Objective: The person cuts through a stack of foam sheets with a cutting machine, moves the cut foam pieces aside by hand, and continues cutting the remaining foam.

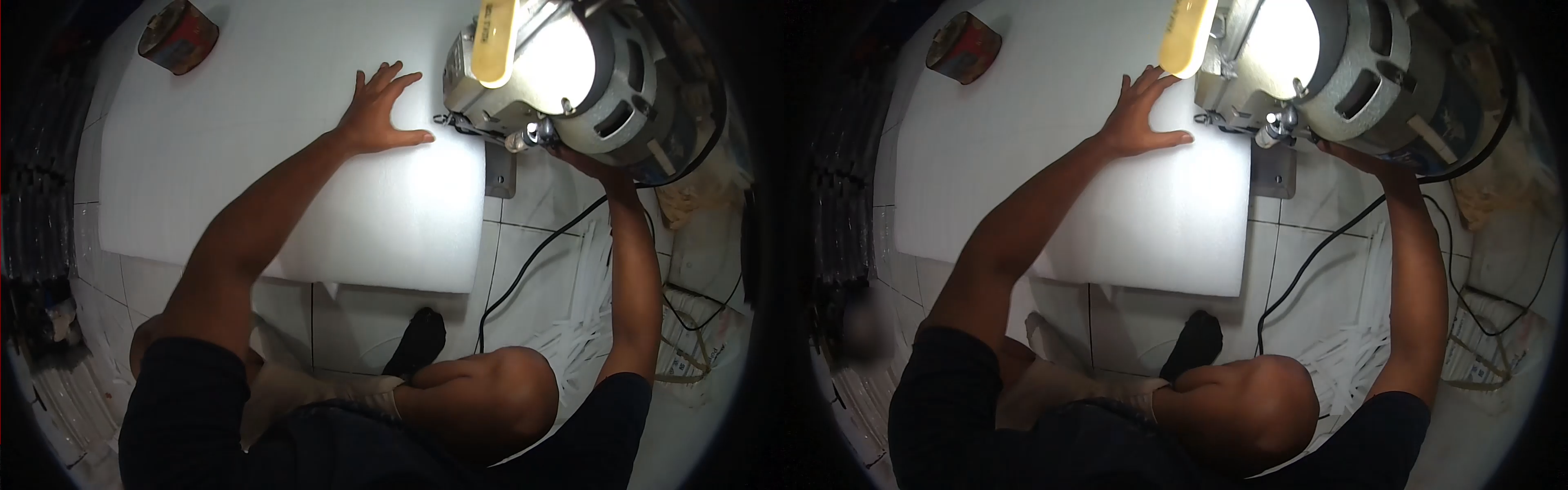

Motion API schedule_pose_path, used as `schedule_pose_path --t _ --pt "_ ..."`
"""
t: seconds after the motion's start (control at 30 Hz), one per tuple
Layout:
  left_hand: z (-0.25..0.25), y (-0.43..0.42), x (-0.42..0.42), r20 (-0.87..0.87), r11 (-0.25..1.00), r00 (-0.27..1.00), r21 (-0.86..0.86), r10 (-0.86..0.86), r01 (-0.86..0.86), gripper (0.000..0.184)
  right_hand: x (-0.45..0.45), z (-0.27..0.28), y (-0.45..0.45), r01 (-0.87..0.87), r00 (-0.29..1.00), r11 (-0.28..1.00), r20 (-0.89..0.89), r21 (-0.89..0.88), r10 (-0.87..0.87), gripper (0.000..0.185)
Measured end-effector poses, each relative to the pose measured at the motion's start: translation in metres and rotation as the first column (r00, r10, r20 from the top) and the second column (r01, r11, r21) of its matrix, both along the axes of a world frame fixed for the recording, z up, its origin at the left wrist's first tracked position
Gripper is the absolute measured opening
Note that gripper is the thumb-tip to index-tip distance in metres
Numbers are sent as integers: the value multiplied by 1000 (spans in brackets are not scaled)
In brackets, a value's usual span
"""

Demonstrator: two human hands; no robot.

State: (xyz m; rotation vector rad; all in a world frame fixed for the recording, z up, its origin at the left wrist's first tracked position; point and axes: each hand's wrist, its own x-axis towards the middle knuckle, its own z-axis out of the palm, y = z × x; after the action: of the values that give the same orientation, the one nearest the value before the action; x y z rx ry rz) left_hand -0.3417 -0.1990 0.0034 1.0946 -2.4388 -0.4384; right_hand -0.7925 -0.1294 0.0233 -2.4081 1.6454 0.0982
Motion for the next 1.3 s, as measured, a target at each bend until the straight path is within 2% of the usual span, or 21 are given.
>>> schedule_pose_path --t 0.03,0.07,0.13,0.2,0.3,0.4,0.53,0.67,0.73,0.77,0.87,0.93,0.97,1.0,1.07,1.1,1.13,1.2,1.23,1.27,1.3 --pt "5 -3 18 -45 997 997 28 -65 66 93 15 16 5 -134 970 969 -226 -206 86 58" --pt "11 -4 39 -91 989 987 55 -131 137 87 28 28 8 -297 885 883 -451 -363 113 57" --pt "53 12 88 315 990 944 -69 -97 124 81 37 52 18 -298 870 864 -489 -406 70 56" --pt "59 26 138 468 993 884 -96 -14 67 85 70 81 20 -467 865 601 -475 -649 160 58" --pt "46 49 169 510 999 860 29 11 -30 94 83 92 23 -399 896 638 -427 -659 120 54" --pt "34 54 164 466 997 883 10 61 -74 97 80 88 23 -315 920 696 -387 -646 57 54" --pt "37 54 165 438 998 898 18 40 -53 98 75 81 25 -251 936 729 -353 -636 15 54" --pt "49 66 160 540 995 838 -1 80 -95 101 73 73 30 -201 949 748 -316 -633 -12 53" --pt "46 76 158 503 990 864 114 11 -79 102 70 65 30 -184 953 758 -301 -626 -18 53" --pt "41 78 159 477 996 879 65 23 -61 105 68 62 29 -178 955 760 -296 -626 -19 53" --pt "33 80 156 458 996 888 59 34 -69 108 62 51 32 -160 962 769 -272 -619 -18 53" --pt "28 79 157 440 993 897 83 41 -86 109 60 45 30 -189 957 762 -290 -619 1 53" --pt "26 78 157 426 995 904 68 42 -78 109 65 51 33 -262 920 744 -391 -615 1 50" --pt "25 79 157 415 996 909 55 42 -71 108 65 52 32 -247 935 788 -353 -564 40 46" --pt "26 79 155 439 993 897 75 46 -88 108 63 48 30 -425 863 619 -502 -660 58 44" --pt "26 79 154 430 994 902 72 44 -83 108 61 46 33 -266 928 736 -373 -623 19 44" --pt "25 79 154 419 994 907 69 43 -80 108 60 45 34 -266 931 741 -364 -616 32 44" --pt "21 80 153 404 995 913 63 49 -81 107 58 45 34 -505 772 540 -632 -674 -67 44" --pt "18 80 153 382 996 923 45 50 -73 107 46 37 37 -587 648 528 -747 -613 -148 43" --pt "17 82 152 397 994 916 64 54 -86 107 57 45 33 -512 805 508 -593 -693 3 41" --pt "17 81 150 394 995 918 52 54 -82 106 59 45 30 -426 861 594 -507 -682 35 40"
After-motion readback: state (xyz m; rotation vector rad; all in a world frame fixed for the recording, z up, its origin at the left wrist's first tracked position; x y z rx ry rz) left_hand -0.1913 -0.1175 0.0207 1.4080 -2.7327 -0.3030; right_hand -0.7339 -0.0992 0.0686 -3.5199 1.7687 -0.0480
